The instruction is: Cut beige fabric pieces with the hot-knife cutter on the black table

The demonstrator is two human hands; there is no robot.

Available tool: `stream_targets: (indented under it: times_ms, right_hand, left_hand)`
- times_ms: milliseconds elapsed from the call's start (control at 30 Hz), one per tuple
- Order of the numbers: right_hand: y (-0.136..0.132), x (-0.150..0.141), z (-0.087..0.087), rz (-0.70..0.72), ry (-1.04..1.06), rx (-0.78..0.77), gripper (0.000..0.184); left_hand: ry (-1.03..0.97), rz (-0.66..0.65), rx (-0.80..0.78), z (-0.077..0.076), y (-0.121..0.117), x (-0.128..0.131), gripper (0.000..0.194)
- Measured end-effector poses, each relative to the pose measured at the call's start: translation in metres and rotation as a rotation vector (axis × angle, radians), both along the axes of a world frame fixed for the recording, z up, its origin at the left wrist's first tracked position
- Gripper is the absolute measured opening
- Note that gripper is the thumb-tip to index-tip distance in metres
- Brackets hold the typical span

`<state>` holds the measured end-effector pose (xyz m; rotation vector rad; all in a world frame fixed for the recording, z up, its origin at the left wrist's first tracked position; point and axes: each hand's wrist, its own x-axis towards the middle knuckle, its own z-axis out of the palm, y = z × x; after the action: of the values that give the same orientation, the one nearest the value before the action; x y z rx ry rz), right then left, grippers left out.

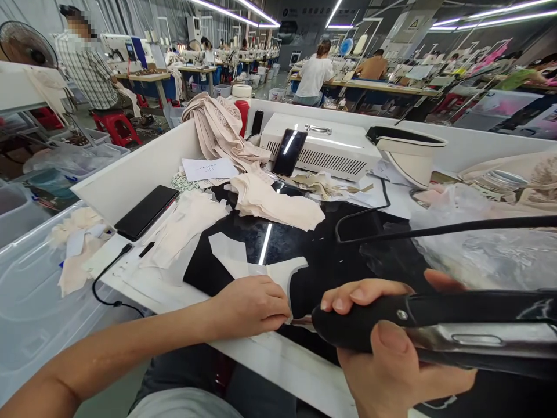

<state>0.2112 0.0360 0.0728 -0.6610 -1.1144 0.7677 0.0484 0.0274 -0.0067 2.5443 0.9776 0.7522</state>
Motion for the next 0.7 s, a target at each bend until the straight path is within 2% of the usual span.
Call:
stream_targets:
  times_ms: [200,400,500,567,700]
  right_hand:
    - [-0.0016,-0.0007,0.0016,-0.009,0.009,0.015,0.052]
    - [-0.0008,0.0019,-0.0017,-0.009,-0.016,0.013,0.051]
    - [-0.0004,0.0023,-0.0021,0.008,-0.015,0.02,0.051]
    - [-0.0002,0.0024,-0.002,0.016,-0.011,0.027,0.051]
    - [0.0003,0.0022,-0.0016,0.003,-0.02,0.028,0.05]
  left_hand:
    - [0.043,0.009,0.041,-0.0003,0.0022,0.0,0.015]
    - [0.074,0.088,0.175,-0.005,0.0036,0.0027,0.004]
    - [0.06,0.009,0.242,-0.0048,0.0048,0.0016,0.011]
    - [0.08,-0.051,0.231,-0.0029,0.0056,-0.0001,0.012]
    - [0.135,-0.062,0.191,0.0019,0.0056,-0.005,0.015]
